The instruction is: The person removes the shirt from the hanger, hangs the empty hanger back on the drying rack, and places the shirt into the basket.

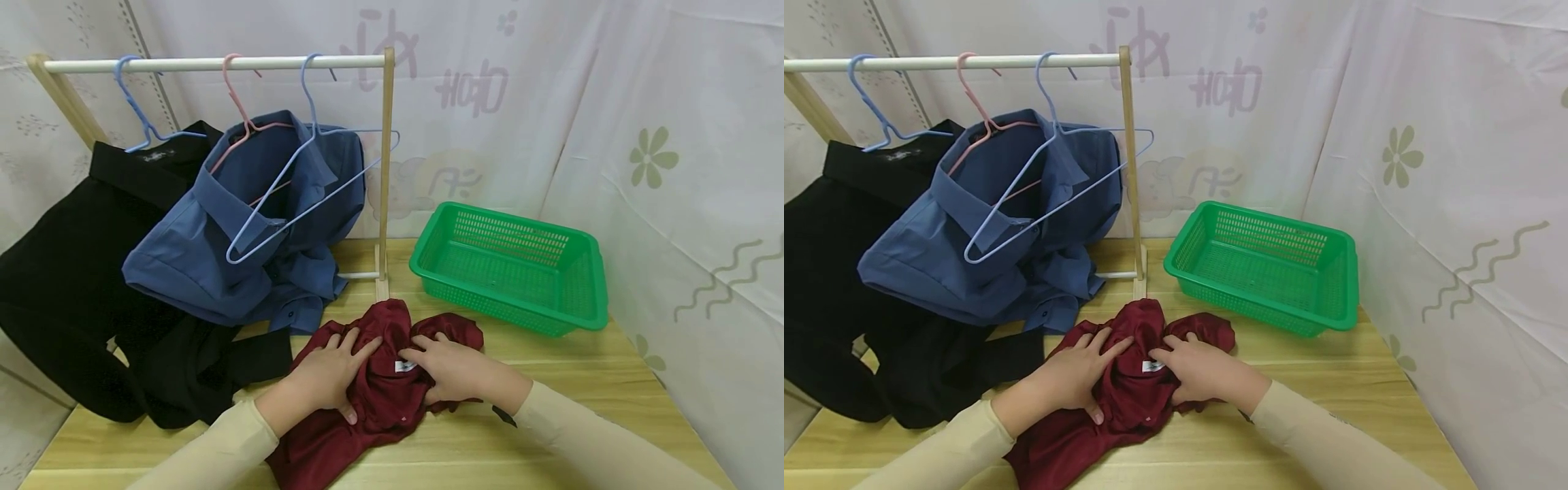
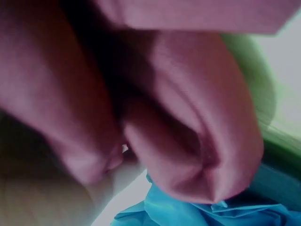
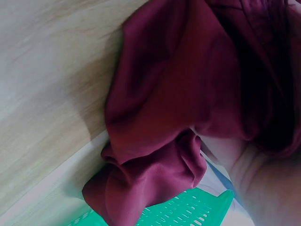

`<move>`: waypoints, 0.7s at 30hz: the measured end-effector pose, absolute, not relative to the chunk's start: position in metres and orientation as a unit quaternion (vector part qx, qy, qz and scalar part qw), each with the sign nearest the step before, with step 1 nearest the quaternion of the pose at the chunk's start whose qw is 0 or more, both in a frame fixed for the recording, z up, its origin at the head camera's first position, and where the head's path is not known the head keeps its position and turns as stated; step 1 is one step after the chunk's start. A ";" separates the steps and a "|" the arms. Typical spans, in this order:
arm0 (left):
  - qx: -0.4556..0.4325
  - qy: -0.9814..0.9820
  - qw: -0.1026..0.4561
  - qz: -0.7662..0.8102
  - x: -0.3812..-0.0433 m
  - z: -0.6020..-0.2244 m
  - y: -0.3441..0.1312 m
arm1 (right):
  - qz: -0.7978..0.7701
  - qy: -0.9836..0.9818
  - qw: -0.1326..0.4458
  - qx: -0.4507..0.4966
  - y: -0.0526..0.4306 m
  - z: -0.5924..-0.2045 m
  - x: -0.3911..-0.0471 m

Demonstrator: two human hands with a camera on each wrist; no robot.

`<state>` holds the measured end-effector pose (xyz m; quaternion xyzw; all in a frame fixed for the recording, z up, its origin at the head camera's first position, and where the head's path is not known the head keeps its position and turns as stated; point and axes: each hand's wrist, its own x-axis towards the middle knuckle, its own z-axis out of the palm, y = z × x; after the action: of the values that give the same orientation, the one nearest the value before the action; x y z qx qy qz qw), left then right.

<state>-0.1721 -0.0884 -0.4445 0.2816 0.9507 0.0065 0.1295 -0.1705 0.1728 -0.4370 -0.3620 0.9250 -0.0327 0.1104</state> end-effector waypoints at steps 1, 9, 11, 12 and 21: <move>0.285 0.951 0.125 0.003 -0.171 -0.444 -0.087 | -0.028 0.923 0.102 -0.371 0.172 -0.437 -0.171; 0.300 0.948 0.099 0.016 -0.169 -0.445 -0.084 | 0.015 0.910 0.058 -0.411 0.168 -0.436 -0.170; 0.303 0.948 0.096 0.022 -0.169 -0.446 -0.084 | 0.022 0.908 0.048 -0.416 0.166 -0.436 -0.170; 0.305 0.947 0.095 0.021 -0.169 -0.446 -0.083 | 0.025 0.908 0.044 -0.417 0.166 -0.437 -0.170; 0.294 0.946 0.136 -0.015 -0.175 -0.444 -0.089 | -0.064 0.943 0.095 -0.311 0.166 -0.442 -0.160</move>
<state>-0.1749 -0.0890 -0.4442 0.2942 0.9459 -0.0147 0.1362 -0.1600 0.1661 -0.4419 -0.3109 0.9435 -0.0644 0.0952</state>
